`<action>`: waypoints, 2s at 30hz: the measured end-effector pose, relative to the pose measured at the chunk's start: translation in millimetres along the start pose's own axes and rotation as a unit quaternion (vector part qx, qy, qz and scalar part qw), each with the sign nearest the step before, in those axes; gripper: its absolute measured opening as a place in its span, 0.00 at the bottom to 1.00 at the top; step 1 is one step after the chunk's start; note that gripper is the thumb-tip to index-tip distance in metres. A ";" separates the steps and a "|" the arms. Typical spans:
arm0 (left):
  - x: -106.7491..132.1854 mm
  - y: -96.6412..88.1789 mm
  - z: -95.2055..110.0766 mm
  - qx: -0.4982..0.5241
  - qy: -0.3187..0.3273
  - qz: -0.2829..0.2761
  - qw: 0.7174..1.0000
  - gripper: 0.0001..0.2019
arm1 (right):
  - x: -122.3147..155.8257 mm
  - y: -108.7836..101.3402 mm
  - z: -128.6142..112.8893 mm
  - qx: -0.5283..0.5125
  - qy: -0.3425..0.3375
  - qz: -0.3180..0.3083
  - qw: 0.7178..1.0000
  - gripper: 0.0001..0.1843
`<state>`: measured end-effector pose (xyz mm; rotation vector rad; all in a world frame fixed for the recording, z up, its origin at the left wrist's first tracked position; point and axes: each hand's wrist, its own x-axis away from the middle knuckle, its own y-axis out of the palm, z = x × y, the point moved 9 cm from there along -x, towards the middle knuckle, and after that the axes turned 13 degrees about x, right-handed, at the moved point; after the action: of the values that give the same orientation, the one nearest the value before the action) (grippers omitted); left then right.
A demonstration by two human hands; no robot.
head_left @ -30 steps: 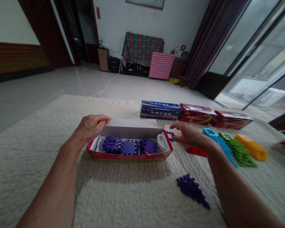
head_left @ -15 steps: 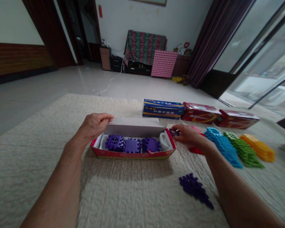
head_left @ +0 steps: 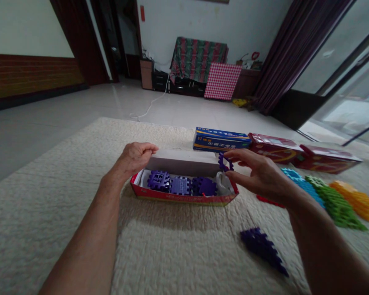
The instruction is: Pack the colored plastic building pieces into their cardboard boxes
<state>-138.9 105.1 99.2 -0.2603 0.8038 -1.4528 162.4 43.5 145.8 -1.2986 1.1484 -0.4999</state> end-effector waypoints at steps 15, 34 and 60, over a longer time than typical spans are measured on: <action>-1.0 -0.6 -0.6 0.015 0.020 0.009 1.000 0.19 | -55.0 57.9 -141.8 -0.015 -0.172 -0.093 0.981 0.15; -0.5 0.7 2.2 0.007 0.003 -0.005 1.000 0.18 | -33.9 19.3 -101.5 -0.031 -0.109 -0.019 0.993 0.13; 0.0 -1.6 -25.0 0.000 -0.071 0.027 0.997 0.16 | 166.1 22.3 -3.8 0.070 0.096 -0.202 0.972 0.24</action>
<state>-155.7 112.6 82.1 -0.3357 0.6898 -1.3679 220.0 -90.8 63.7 -1.3855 0.9851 -1.0072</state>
